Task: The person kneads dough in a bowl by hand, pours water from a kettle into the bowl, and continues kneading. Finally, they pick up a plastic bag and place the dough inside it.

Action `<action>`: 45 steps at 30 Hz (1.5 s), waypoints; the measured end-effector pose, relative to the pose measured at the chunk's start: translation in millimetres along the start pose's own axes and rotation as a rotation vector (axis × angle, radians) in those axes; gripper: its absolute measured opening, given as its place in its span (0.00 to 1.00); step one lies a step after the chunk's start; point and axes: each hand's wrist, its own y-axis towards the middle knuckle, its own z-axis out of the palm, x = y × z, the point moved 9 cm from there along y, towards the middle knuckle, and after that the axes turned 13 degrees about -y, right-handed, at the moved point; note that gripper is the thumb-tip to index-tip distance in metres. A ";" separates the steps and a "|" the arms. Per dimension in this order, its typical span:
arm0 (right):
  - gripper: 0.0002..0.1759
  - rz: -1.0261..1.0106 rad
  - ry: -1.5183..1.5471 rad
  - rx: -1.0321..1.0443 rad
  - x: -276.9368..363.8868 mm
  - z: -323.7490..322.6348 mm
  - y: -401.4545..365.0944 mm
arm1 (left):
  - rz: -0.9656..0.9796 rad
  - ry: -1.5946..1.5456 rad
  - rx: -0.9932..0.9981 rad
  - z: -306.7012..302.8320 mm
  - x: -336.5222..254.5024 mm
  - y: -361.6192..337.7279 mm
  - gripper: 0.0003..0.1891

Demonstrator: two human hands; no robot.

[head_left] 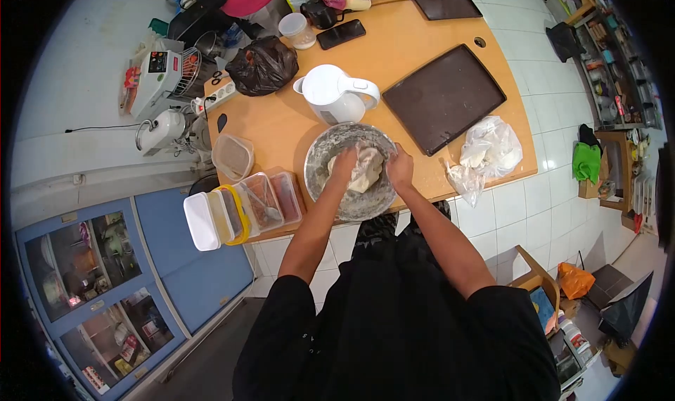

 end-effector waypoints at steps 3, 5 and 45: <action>0.14 0.034 -0.039 0.026 -3.0 2.5 1.1 | 0.180 -0.102 -0.087 -6.8 -8.4 -36.5 0.12; 0.14 0.011 -0.027 0.034 -0.5 1.6 0.8 | 0.217 0.013 -0.027 -20.7 -38.4 -64.5 0.13; 0.11 0.028 -0.012 0.052 4.7 -2.9 -4.5 | -0.126 -0.376 -0.470 -87.2 -12.6 -55.0 0.19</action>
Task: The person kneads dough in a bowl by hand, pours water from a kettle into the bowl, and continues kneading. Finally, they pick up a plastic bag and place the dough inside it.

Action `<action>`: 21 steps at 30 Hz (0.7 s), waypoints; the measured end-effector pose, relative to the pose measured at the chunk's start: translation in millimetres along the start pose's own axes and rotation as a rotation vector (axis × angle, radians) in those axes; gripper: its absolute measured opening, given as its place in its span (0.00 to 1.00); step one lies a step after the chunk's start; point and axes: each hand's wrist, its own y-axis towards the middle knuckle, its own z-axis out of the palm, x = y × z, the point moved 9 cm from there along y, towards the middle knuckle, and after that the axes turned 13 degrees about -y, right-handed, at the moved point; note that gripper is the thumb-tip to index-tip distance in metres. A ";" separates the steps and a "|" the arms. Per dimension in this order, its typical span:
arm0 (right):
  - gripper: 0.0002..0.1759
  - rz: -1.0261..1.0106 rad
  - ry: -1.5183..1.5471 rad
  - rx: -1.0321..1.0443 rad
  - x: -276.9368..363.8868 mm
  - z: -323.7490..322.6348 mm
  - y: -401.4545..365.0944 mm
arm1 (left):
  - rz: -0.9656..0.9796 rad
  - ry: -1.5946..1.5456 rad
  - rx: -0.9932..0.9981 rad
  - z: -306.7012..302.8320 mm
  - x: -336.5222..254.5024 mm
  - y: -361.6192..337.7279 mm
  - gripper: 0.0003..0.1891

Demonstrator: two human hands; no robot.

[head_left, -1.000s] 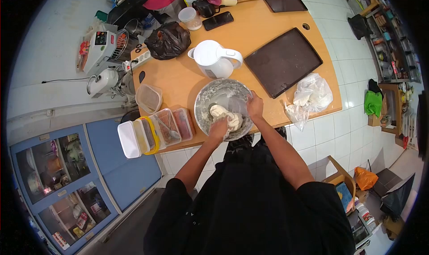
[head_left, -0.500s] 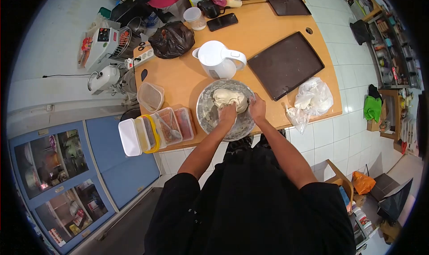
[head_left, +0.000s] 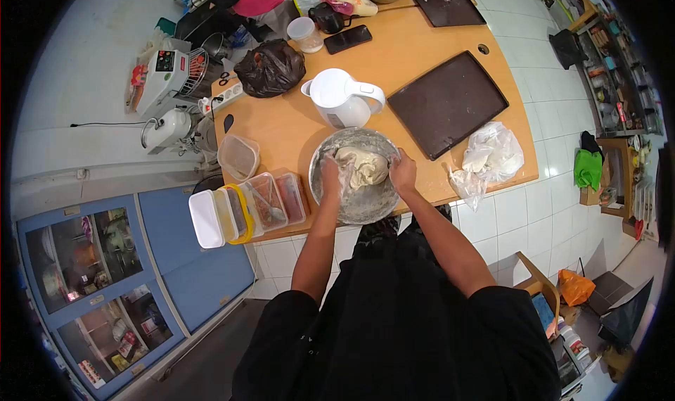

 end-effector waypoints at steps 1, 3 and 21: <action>0.11 -0.006 -0.005 -0.003 -3.0 3.1 1.1 | -0.013 -0.010 0.020 21.7 44.1 9.6 0.22; 0.12 -0.009 -0.023 -0.009 -5.1 6.8 3.4 | -0.022 -0.067 0.097 41.9 69.2 21.0 0.26; 0.11 0.047 -0.014 -0.017 -6.4 7.9 2.8 | 0.303 0.437 0.667 29.7 -22.7 -103.7 0.22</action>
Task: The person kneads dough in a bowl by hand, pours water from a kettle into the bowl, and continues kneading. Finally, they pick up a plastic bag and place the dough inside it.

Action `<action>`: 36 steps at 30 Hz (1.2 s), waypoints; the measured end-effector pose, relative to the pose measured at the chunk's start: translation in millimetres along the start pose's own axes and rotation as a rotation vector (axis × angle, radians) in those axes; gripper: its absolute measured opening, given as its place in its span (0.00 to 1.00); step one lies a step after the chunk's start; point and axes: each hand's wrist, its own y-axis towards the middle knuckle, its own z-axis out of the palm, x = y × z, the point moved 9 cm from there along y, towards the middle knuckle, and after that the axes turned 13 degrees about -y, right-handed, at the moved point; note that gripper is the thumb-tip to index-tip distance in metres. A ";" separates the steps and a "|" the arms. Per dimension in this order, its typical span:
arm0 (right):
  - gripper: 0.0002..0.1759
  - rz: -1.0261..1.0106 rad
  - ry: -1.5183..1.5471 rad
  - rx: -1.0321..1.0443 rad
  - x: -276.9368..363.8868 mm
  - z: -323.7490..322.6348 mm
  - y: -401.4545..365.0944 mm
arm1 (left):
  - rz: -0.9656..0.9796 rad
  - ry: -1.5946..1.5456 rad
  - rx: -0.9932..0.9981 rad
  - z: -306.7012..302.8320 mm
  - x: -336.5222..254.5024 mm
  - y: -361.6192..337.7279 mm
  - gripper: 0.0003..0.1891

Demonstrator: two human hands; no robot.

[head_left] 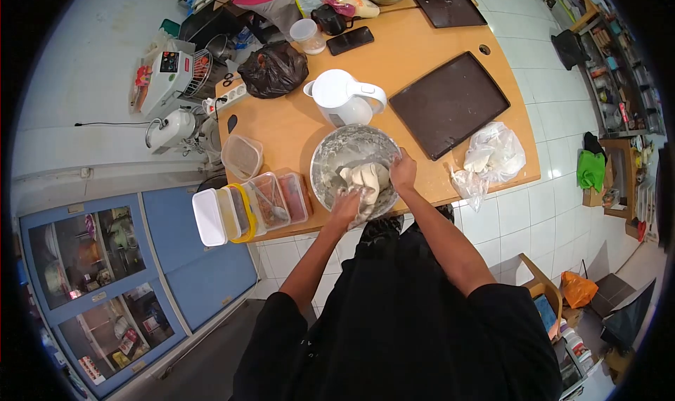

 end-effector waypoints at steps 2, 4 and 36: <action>0.12 -0.023 0.028 -0.011 1.6 -1.3 -0.6 | -0.164 -0.037 0.180 30.4 26.9 2.6 0.24; 0.12 -0.012 0.016 -0.022 3.4 -4.1 -1.2 | -0.299 -0.186 0.032 58.2 79.3 7.6 0.24; 0.10 -0.026 0.024 0.009 1.0 1.8 -1.1 | -0.288 -0.186 -0.047 12.7 119.7 97.1 0.16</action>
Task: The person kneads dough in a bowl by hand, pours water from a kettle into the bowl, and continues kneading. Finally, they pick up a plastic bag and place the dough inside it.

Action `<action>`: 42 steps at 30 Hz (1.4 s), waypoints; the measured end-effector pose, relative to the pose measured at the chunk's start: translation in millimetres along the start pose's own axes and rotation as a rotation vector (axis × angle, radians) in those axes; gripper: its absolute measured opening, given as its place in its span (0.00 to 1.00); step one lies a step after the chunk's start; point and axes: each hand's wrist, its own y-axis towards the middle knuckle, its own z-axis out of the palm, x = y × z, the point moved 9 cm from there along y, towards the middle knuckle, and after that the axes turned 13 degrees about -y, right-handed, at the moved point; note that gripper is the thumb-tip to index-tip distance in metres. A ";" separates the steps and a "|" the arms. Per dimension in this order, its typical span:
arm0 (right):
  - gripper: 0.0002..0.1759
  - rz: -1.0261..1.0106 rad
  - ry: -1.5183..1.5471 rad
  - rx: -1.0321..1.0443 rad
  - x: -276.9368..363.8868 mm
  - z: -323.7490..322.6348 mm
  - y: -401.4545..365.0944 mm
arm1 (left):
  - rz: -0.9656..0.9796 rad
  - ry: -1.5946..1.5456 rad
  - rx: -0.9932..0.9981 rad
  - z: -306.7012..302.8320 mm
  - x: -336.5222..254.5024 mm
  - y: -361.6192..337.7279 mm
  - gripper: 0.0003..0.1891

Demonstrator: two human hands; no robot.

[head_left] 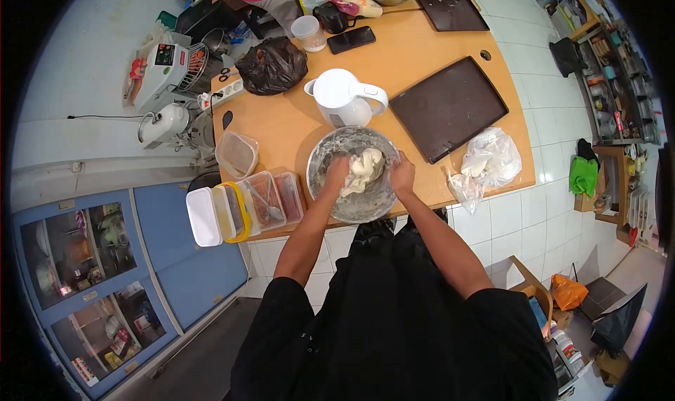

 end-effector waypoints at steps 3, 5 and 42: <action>0.10 0.009 0.018 -0.007 5.0 -1.2 -3.4 | -0.241 -0.326 -0.092 6.9 10.1 -16.7 0.17; 0.10 0.014 0.021 0.002 8.2 -3.5 -4.2 | -0.277 -0.481 -0.082 12.2 5.3 -34.5 0.19; 0.10 0.021 0.058 0.018 2.0 4.4 -8.8 | 0.090 -0.709 -0.394 -50.0 -19.6 -31.0 0.19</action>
